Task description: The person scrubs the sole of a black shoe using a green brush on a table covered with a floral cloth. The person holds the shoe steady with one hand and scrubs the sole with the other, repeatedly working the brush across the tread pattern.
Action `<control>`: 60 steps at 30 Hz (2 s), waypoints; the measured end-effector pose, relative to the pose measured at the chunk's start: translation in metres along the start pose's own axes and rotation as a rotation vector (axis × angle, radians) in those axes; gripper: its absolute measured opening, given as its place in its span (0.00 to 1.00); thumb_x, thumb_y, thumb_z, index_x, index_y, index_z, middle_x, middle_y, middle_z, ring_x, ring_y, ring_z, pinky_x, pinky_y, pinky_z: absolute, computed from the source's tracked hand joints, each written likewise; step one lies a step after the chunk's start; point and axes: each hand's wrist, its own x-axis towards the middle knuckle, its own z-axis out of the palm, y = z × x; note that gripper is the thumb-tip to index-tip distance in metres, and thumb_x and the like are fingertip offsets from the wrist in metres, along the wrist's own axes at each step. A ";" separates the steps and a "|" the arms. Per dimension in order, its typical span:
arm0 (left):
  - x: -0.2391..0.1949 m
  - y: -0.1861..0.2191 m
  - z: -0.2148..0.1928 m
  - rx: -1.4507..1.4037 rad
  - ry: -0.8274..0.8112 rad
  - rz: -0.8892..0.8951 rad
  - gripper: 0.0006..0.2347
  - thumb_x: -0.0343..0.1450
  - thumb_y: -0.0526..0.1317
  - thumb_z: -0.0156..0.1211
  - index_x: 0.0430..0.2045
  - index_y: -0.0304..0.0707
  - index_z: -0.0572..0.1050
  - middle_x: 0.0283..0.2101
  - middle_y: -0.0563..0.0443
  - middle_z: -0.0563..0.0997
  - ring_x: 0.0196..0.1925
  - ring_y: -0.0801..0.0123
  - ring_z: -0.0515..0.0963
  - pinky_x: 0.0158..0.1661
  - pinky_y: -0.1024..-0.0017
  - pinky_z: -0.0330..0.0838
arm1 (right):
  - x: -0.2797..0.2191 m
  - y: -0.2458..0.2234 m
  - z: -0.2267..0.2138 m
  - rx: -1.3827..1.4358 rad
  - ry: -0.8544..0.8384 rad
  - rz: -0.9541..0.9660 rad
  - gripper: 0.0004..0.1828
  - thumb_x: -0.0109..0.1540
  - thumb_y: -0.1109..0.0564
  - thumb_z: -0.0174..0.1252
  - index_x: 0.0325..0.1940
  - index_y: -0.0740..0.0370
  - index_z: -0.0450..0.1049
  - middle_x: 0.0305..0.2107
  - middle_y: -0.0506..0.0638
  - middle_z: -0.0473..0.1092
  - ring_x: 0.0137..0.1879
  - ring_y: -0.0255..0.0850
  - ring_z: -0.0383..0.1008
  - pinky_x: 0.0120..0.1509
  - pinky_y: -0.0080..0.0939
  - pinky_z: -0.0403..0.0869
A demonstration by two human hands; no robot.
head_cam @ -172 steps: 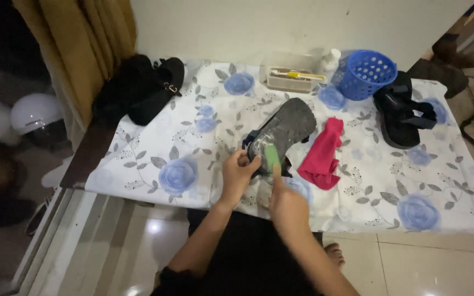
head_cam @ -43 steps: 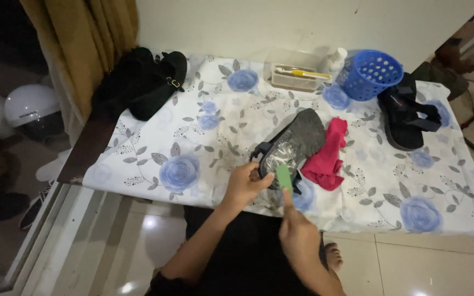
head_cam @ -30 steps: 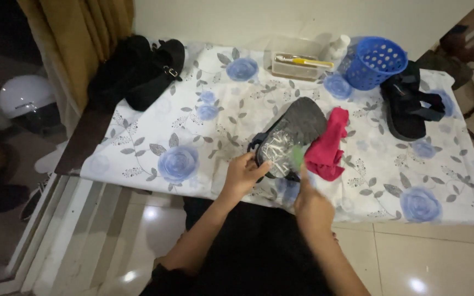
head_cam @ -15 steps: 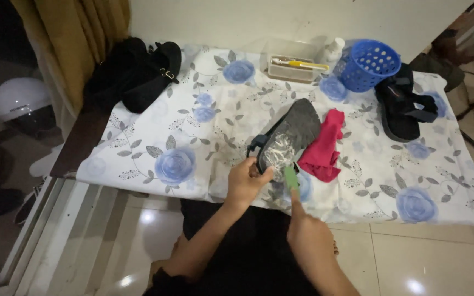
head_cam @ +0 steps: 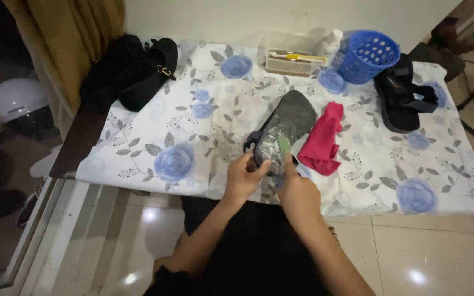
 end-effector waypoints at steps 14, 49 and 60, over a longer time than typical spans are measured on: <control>0.012 -0.007 -0.010 -0.076 -0.026 0.159 0.12 0.64 0.41 0.58 0.15 0.39 0.62 0.12 0.55 0.59 0.15 0.77 0.58 0.20 0.77 0.53 | -0.035 0.016 0.053 -0.164 0.303 -0.249 0.33 0.52 0.58 0.46 0.63 0.44 0.54 0.12 0.52 0.65 0.16 0.50 0.68 0.18 0.50 0.66; 0.031 -0.026 -0.019 -0.123 -0.052 0.121 0.19 0.67 0.51 0.55 0.28 0.26 0.74 0.20 0.40 0.75 0.23 0.68 0.74 0.24 0.72 0.69 | -0.032 0.002 0.056 -0.070 0.483 -0.307 0.30 0.53 0.58 0.45 0.60 0.41 0.61 0.12 0.46 0.65 0.14 0.42 0.68 0.18 0.39 0.68; 0.013 -0.036 -0.002 -0.302 -0.206 -0.094 0.26 0.69 0.53 0.50 0.49 0.25 0.64 0.43 0.36 0.71 0.43 0.62 0.72 0.41 0.65 0.65 | -0.040 0.010 0.037 0.397 0.420 -0.285 0.05 0.50 0.61 0.51 0.27 0.57 0.72 0.13 0.57 0.68 0.23 0.56 0.71 0.26 0.50 0.68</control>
